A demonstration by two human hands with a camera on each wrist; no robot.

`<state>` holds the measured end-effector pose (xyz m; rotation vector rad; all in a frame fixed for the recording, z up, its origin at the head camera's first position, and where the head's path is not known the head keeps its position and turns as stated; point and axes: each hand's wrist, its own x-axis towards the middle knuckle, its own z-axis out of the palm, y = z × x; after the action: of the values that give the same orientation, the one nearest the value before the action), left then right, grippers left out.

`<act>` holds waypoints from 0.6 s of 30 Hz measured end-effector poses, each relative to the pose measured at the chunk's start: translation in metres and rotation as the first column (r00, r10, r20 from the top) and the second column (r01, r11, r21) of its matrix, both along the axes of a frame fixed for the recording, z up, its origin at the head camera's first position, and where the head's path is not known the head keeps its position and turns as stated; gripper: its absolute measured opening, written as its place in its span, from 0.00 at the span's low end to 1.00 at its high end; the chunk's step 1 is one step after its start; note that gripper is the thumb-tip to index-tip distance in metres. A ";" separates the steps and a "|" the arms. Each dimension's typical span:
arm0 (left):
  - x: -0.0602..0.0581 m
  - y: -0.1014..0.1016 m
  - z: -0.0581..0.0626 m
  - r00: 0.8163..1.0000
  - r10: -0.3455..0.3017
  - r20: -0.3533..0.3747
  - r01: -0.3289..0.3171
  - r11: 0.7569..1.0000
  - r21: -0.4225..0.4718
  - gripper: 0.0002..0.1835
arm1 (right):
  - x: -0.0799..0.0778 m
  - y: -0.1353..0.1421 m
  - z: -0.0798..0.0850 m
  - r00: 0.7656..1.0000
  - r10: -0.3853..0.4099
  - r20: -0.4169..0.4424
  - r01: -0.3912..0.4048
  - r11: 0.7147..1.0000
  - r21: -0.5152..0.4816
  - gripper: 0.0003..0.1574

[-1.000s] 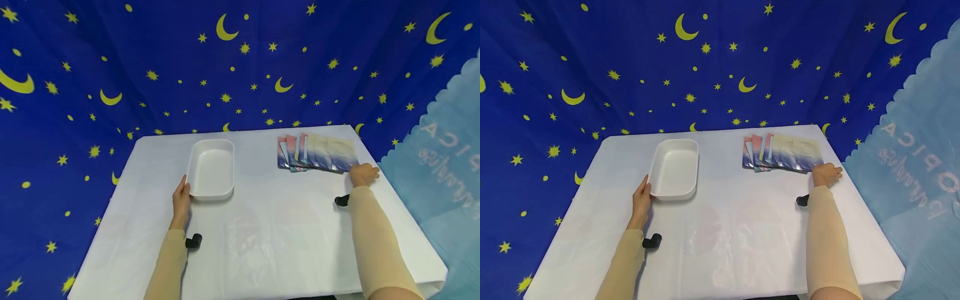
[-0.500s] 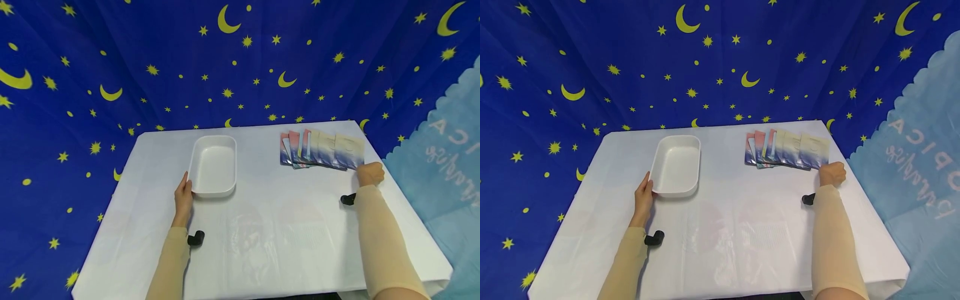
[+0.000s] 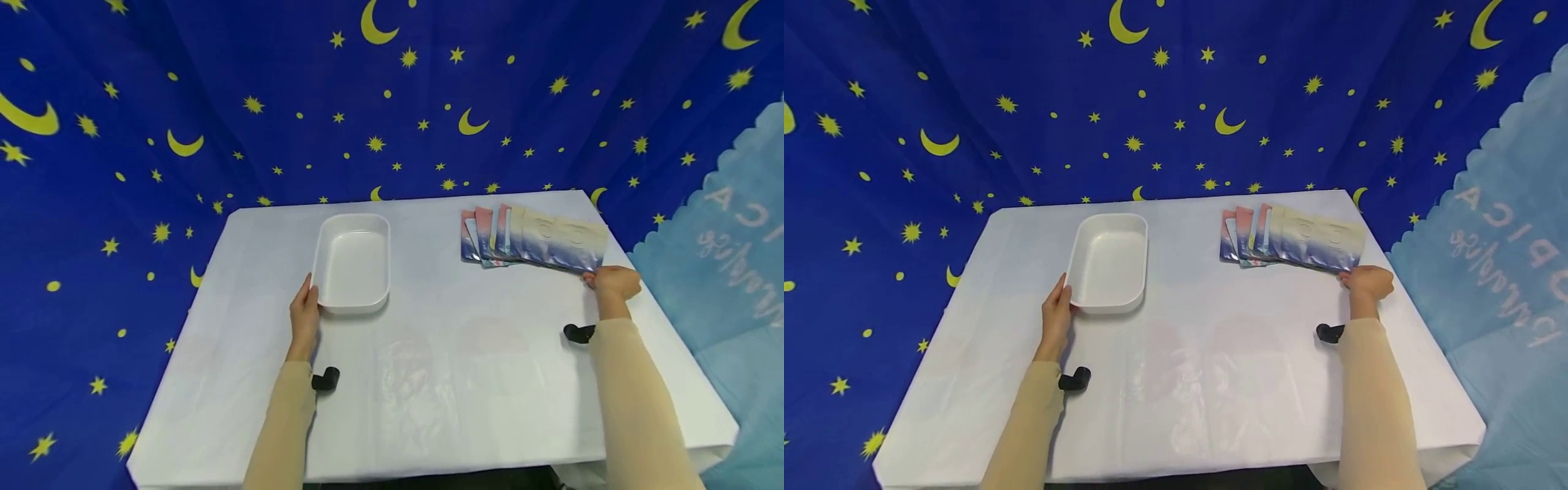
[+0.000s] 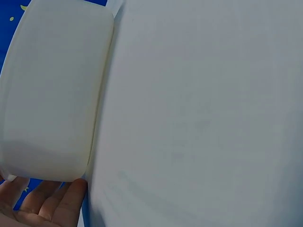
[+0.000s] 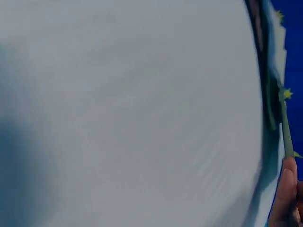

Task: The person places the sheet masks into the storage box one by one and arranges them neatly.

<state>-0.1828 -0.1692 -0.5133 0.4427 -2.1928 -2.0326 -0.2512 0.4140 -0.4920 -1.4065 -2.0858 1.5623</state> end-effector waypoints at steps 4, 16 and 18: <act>-0.001 0.000 -0.001 1.000 0.007 0.002 -0.007 1.000 0.014 0.27 | 0.009 -0.015 0.012 0.956 -0.157 -0.248 0.076 0.948 -0.308 0.14; 0.000 0.008 0.001 0.994 0.109 0.025 -0.110 0.993 0.043 0.24 | 0.051 -0.165 0.059 0.743 0.032 -0.669 -0.265 0.931 -0.250 0.07; 0.002 0.009 0.003 0.993 0.112 0.042 -0.114 0.992 0.045 0.24 | 0.056 -0.191 0.059 0.707 0.103 -0.700 -0.330 0.923 -0.197 0.05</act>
<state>-0.1811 -0.1602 -0.5102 0.6033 -2.0926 -2.0370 -0.1954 0.2227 -0.4327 -0.4754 -1.6216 2.1528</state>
